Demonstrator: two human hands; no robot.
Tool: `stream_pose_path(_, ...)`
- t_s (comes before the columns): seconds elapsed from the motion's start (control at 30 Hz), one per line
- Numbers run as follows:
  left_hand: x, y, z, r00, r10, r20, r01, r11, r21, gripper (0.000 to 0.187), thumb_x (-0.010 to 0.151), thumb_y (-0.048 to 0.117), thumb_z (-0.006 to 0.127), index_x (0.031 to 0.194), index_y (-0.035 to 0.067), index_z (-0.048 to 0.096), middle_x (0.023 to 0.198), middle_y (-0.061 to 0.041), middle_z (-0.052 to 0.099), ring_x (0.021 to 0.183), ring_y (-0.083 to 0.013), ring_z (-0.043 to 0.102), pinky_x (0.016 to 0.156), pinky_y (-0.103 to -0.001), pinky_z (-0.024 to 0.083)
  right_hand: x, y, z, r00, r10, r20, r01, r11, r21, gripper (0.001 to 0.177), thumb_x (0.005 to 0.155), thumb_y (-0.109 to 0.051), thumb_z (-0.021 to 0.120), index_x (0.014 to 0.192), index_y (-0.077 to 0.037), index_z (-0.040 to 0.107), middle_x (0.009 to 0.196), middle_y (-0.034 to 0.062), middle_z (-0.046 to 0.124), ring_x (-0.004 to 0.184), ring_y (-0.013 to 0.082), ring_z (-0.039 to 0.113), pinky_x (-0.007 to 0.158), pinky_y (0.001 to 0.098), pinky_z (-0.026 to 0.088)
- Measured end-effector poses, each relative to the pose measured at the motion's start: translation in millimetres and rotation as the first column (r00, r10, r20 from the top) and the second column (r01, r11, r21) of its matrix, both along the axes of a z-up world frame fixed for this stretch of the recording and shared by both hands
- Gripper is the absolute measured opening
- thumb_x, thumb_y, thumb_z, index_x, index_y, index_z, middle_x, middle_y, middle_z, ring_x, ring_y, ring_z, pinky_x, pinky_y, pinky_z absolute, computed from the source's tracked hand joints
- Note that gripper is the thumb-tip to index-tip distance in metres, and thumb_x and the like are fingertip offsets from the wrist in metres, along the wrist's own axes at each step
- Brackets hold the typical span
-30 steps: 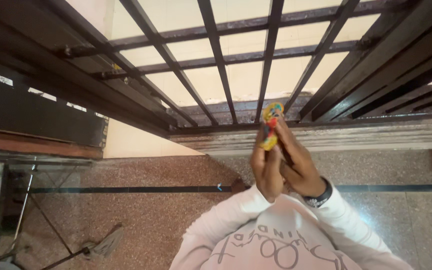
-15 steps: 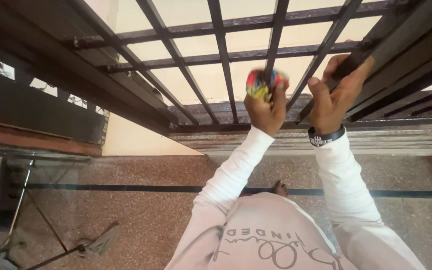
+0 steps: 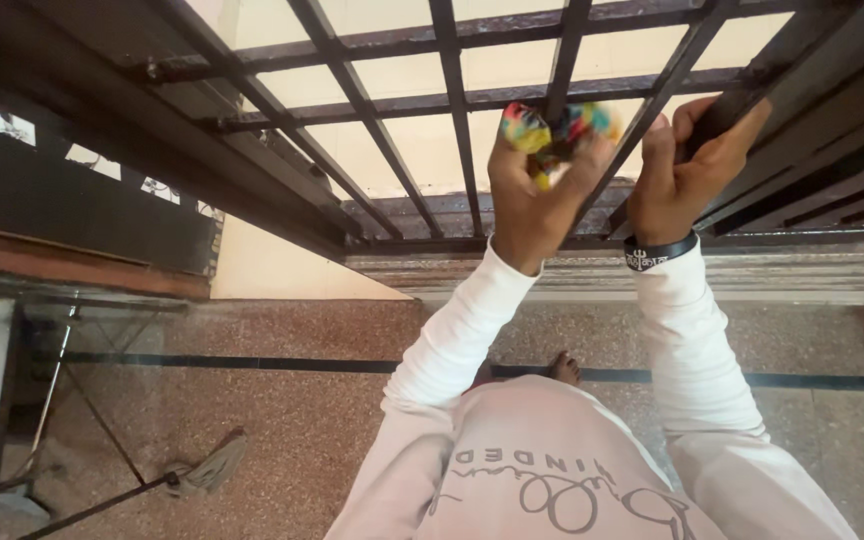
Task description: The person wipes the horizontal and vertical bars of a metal gate with a colorful cloth, moving the cloth along the metal surfaces.
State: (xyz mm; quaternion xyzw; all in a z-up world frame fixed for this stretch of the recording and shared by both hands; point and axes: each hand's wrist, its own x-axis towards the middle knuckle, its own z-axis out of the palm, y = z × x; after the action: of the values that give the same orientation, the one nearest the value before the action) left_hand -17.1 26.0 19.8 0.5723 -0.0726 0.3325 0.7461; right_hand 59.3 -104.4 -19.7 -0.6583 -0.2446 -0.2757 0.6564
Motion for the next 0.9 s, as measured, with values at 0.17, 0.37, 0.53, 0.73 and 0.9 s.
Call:
stream_pose_path(0.17, 19.7, 2.9, -53.5, 0.965, 0.216, -0.152, -0.186, 0.964, 0.191, 0.021, 0.093, 0.026, 0.079, 0.091, 0.009, 0.068, 0.076, 0.0, 0.07, 0.064, -0.0077, 0.067, 0.06, -0.022, 0.054, -0.3, -1.4, 0.2, 1.0, 0.005, -0.006, -0.005, 1.0, -0.007, 0.032, 0.113, -0.012, 0.068, 0.127, 0.0, 0.042, 0.095, 0.0028, 0.046, 0.079, 0.0104, 0.045, 0.072, 0.0237, 0.04)
stream_pose_path(0.37, 4.8, 4.0, -140.5, 0.837, 0.272, -0.474, -0.155, 0.95, 0.272, 0.014, 0.091, 0.019, 0.075, 0.086, 0.009, 0.067, 0.073, -0.001, 0.069, 0.061, -0.0084, 0.066, 0.058, -0.024, 0.054, -4.7, -3.3, 2.4, 1.0, -0.001, -0.018, 0.001, 1.0, -0.026, 0.034, 0.116, -0.016, 0.07, 0.128, -0.001, 0.043, 0.093, 0.0028, 0.045, 0.08, 0.0105, 0.043, 0.073, 0.0236, 0.038)
stream_pose_path(0.53, 2.9, 10.1, -43.9, 0.984, 0.072, -0.163, -0.051, 0.99, 0.128, 0.015, 0.093, 0.019, 0.066, 0.103, 0.01, 0.061, 0.083, 0.001, 0.064, 0.066, -0.0075, 0.061, 0.058, -0.024, 0.053, -2.7, -1.9, 5.3, 1.0, 0.001, -0.016, -0.001, 1.0, -0.012, 0.033, 0.113, -0.017, 0.07, 0.124, -0.002, 0.043, 0.094, 0.0031, 0.047, 0.078, 0.0098, 0.044, 0.073, 0.0232, 0.039)
stream_pose_path(0.73, 19.7, 5.6, -15.5, 0.973, 0.209, -0.097, -0.183, 0.958, 0.221, 0.021, 0.099, 0.027, 0.071, 0.095, 0.009, 0.061, 0.068, 0.002, 0.058, 0.056, -0.0068, 0.055, 0.058, -0.025, 0.045, -2.0, -3.4, 3.1, 1.0, 0.002, 0.002, -0.002, 1.0, -0.026, 0.03, 0.115, -0.017, 0.07, 0.121, -0.003, 0.044, 0.094, 0.003, 0.045, 0.079, 0.0106, 0.043, 0.074, 0.0235, 0.038)
stream_pose_path(0.9, 24.3, 3.4, -104.8, 0.92, 0.302, -0.25, -0.228, 0.932, 0.283, 0.025, 0.096, 0.032, 0.071, 0.096, 0.008, 0.066, 0.071, 0.003, 0.063, 0.059, -0.0071, 0.061, 0.055, -0.024, 0.05, -0.8, -4.7, 7.4, 1.0, -0.009, 0.002, 0.01, 0.999, -0.041, 0.031, 0.112, -0.018, 0.07, 0.119, -0.004, 0.043, 0.092, 0.0023, 0.045, 0.077, 0.01, 0.044, 0.071, 0.0232, 0.038)
